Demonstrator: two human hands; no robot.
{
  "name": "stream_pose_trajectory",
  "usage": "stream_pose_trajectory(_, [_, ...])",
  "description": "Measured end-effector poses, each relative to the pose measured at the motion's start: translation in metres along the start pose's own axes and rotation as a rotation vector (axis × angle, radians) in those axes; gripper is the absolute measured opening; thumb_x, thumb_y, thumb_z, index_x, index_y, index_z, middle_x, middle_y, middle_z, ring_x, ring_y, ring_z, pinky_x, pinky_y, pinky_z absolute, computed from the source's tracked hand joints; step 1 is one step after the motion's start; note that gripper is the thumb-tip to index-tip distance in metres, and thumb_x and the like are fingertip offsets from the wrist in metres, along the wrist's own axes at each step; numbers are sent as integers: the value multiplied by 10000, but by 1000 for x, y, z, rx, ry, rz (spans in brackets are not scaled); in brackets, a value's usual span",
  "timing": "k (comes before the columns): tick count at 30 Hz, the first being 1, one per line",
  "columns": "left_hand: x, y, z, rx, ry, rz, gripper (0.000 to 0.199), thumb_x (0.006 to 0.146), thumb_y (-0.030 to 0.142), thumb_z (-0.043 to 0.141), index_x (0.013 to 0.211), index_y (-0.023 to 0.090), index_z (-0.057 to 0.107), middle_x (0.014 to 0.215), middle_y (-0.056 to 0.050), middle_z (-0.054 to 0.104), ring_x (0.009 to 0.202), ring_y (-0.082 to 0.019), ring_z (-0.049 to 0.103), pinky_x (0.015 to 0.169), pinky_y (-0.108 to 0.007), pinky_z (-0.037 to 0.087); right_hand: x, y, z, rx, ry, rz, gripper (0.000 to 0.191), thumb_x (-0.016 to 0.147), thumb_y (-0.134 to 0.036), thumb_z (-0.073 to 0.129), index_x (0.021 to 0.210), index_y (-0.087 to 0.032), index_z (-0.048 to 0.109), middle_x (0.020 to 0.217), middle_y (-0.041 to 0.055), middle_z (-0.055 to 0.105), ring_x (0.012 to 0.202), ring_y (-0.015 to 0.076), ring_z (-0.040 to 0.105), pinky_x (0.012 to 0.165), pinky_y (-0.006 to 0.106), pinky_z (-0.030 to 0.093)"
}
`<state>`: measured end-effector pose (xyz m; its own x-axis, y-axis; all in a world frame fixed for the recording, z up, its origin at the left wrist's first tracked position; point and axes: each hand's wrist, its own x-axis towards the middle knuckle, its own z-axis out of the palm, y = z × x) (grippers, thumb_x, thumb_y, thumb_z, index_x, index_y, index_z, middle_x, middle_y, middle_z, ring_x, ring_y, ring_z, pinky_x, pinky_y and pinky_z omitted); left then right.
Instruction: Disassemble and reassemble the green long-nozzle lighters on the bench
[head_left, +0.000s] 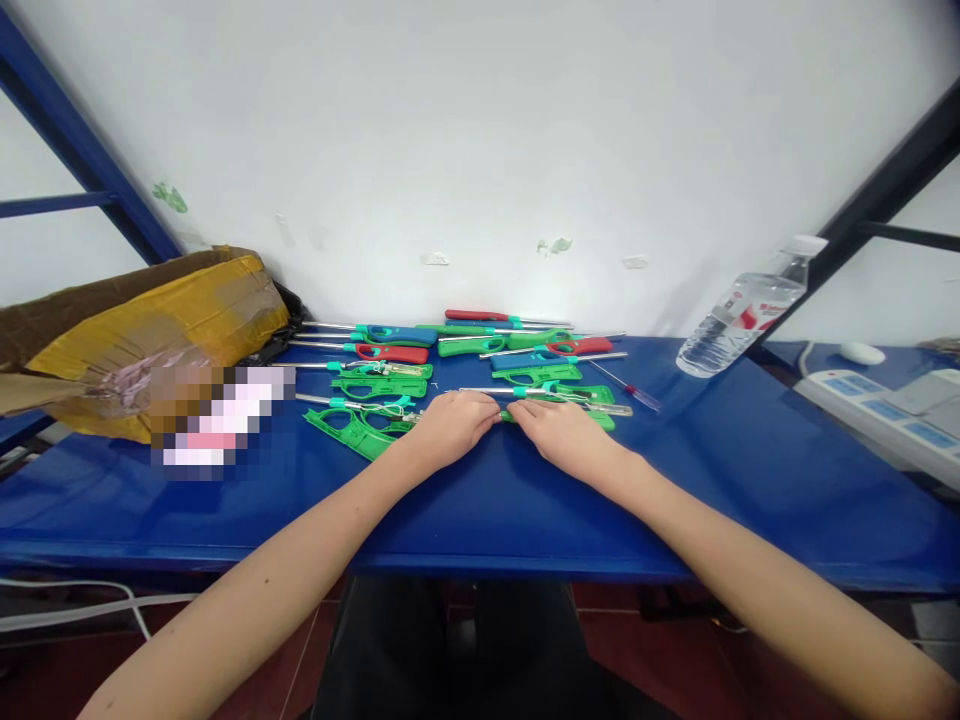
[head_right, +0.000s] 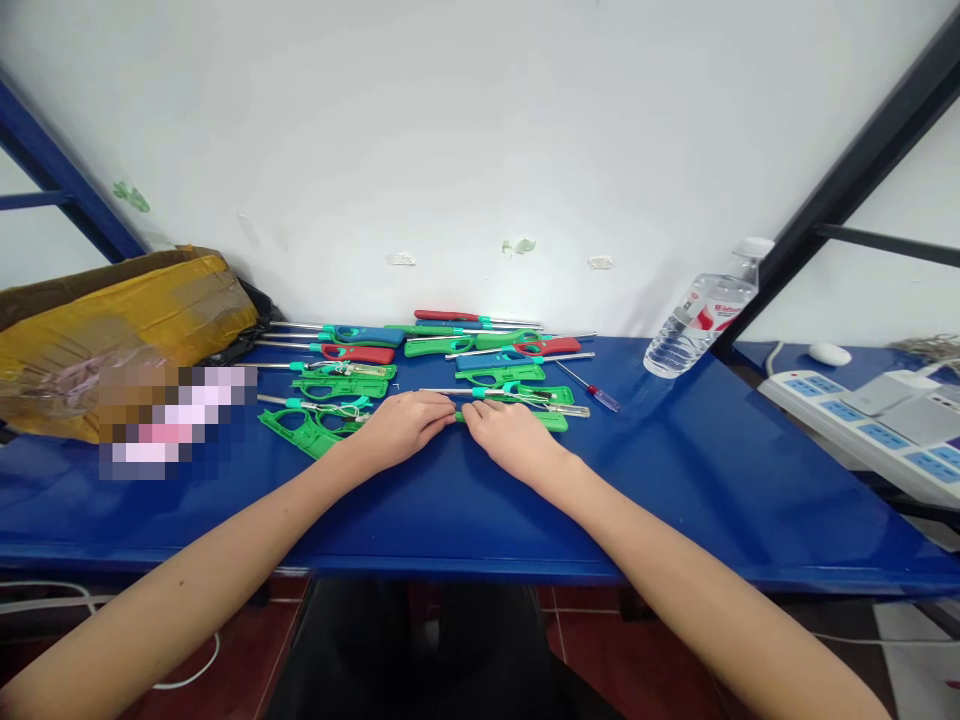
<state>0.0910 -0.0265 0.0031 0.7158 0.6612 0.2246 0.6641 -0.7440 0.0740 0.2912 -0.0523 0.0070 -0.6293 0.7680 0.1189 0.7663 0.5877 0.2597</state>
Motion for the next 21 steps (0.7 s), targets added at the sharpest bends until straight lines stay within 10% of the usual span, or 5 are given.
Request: stream_pose_trajectory(21, [0,-3,6,32,19,19,270,1022,256,436,1053,165,688,1097,-68,713,1050,-233,661,868,-322,506,-5,16,-12,228,11,-77,247,981,-151,453,1133,-149,648,1075,129,714,930,217,693,808,318,504])
